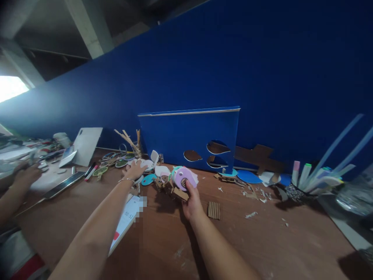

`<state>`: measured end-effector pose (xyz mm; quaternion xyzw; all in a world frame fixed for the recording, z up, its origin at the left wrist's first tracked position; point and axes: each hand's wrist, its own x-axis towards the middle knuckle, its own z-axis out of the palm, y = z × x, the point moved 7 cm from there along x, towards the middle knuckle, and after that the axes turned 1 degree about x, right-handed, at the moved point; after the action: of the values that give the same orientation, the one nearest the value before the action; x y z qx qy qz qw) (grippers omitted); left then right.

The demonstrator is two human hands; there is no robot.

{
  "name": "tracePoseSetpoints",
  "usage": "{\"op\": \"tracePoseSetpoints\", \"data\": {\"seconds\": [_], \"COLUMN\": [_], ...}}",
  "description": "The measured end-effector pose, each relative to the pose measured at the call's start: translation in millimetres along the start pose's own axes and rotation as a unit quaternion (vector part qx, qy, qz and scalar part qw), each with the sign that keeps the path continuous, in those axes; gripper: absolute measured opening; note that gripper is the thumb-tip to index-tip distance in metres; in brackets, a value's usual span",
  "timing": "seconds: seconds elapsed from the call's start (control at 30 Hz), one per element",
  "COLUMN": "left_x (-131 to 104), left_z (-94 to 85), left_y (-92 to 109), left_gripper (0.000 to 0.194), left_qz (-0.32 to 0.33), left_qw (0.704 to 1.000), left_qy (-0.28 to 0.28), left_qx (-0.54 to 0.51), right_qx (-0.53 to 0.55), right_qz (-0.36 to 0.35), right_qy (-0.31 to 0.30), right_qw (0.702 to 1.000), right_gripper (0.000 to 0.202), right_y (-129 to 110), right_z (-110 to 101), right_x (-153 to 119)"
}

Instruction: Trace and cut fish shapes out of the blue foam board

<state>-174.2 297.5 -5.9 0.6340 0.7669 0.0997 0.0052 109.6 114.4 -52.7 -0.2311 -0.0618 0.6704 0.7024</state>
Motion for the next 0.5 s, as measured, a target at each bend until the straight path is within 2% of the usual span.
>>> {"op": "tracePoseSetpoints", "data": {"seconds": [0.1,0.23,0.37,0.5], "left_x": [23.6,45.3,46.6,36.6], "left_z": [14.5,27.2,34.7,36.9], "left_y": [-1.8,7.8,16.3,23.6], "left_gripper": [0.080,0.072,0.069,0.069], "left_qz": [0.019,0.104,0.163,0.178], "left_qw": [0.998,0.988,0.979,0.979], "left_qy": [-0.060,-0.111,-0.119,-0.102], "left_qx": [-0.001,-0.008,-0.008,-0.015], "right_qx": [0.002,0.003,0.020,0.015], "right_qz": [-0.009,-0.006,-0.007,-0.006], "right_qy": [0.000,-0.002,-0.005,0.009], "right_qw": [1.000,1.000,1.000,1.000], "right_gripper": [0.046,0.045,0.044,0.046], "right_y": [-0.1,3.1,4.4,4.8], "right_z": [-0.1,-2.3,-1.2,-1.7], "right_x": [1.0,7.2,11.7,12.7]}}
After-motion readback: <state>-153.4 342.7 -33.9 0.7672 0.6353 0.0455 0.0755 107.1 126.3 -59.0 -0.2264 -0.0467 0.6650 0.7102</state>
